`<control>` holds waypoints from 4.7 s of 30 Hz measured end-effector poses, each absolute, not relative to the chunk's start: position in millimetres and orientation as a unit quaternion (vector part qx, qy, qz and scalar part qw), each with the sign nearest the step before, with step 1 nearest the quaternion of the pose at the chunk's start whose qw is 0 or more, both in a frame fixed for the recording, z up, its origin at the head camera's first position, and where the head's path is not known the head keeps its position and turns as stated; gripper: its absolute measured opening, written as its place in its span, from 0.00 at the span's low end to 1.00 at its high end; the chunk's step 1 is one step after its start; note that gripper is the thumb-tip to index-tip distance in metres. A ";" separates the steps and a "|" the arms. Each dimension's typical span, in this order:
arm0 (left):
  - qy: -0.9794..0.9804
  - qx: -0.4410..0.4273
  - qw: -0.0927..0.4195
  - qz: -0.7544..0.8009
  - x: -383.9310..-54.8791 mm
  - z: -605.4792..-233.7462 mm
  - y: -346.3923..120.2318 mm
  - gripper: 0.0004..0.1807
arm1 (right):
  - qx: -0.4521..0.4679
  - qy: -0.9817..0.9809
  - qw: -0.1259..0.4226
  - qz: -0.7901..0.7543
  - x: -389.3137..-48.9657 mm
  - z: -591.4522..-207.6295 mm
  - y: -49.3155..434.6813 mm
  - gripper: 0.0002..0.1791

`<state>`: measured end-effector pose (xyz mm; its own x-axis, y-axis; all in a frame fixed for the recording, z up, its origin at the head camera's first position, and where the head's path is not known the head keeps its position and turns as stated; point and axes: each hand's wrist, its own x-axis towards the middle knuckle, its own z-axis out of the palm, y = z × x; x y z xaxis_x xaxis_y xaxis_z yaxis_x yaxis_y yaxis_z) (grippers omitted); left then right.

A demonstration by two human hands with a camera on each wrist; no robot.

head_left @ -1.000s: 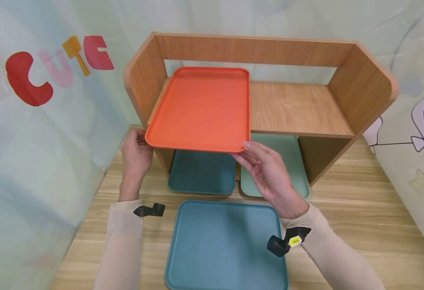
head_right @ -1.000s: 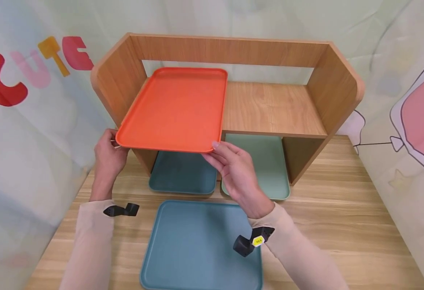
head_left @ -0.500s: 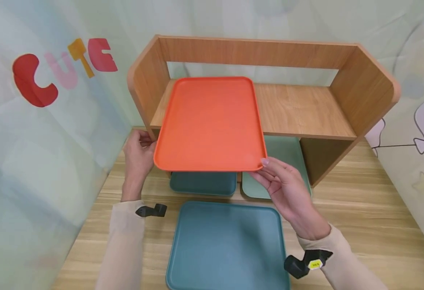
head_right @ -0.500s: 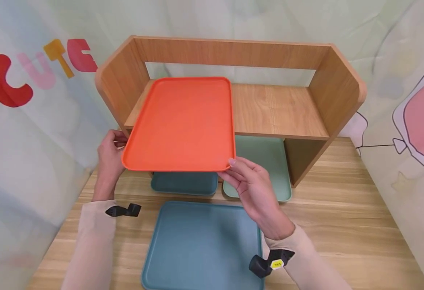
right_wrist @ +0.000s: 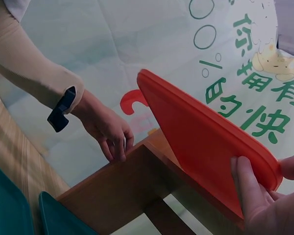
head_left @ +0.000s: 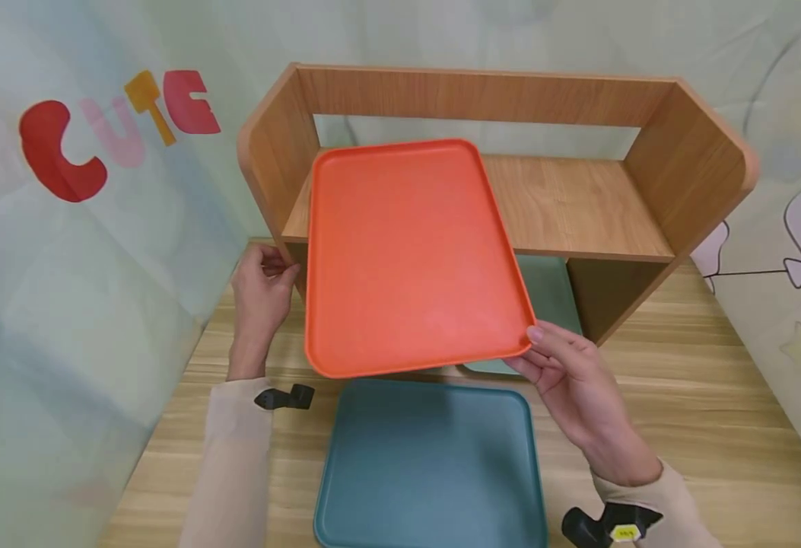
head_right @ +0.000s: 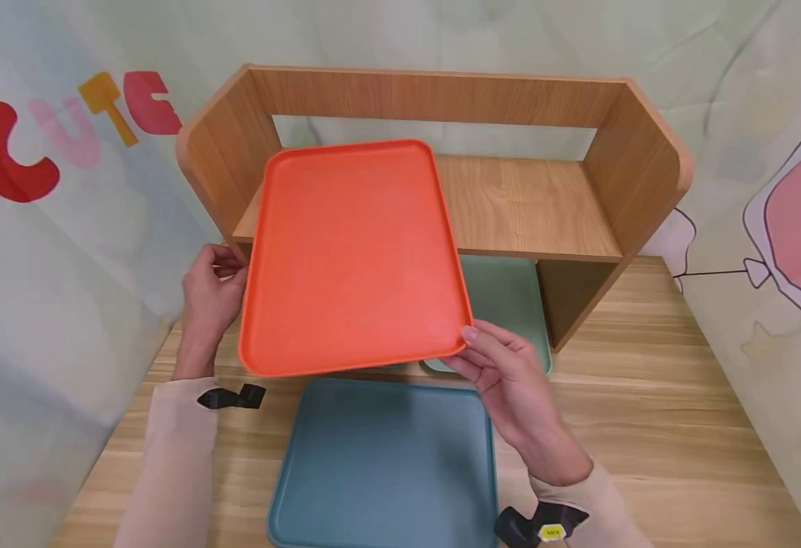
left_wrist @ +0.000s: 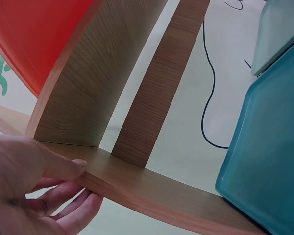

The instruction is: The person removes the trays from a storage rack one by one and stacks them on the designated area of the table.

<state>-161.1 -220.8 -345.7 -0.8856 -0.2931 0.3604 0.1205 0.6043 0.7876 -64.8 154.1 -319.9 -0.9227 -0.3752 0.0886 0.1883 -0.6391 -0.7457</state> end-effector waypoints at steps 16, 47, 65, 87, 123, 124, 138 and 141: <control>-0.863 0.054 0.234 -0.445 -161.2 -344.8 -220.3 0.12 | -0.164 0.404 0.161 -0.886 -57.0 -333.1 188.0 0.26; -0.870 0.001 0.276 -0.408 -161.0 -348.4 -222.0 0.11 | -0.211 0.422 0.159 -0.867 -67.2 -369.6 210.4 0.27; -0.830 0.008 0.260 -0.493 -155.5 -339.5 -218.1 0.08 | -0.267 0.432 0.191 -0.840 -74.8 -386.8 219.1 0.26; -0.890 0.030 0.199 -0.410 -163.9 -342.8 -230.0 0.14 | -0.271 0.460 0.272 -0.800 -78.7 -401.1 223.6 0.27; -0.886 0.018 0.207 -0.415 -165.2 -342.3 -229.6 0.12 | -0.249 0.588 0.325 -0.697 -89.5 -428.7 243.9 0.22; -0.885 0.017 0.206 -0.417 -165.4 -342.0 -229.3 0.12 | -0.252 0.590 0.326 -0.694 -90.5 -429.6 243.9 0.21; -0.885 0.020 0.200 -0.419 -163.1 -339.0 -229.7 0.13 | -0.254 0.603 0.348 -0.671 -107.0 -445.7 240.4 0.17; -0.887 0.018 0.200 -0.417 -162.7 -338.7 -229.9 0.13 | -0.254 0.612 0.354 -0.660 -111.3 -448.0 240.3 0.17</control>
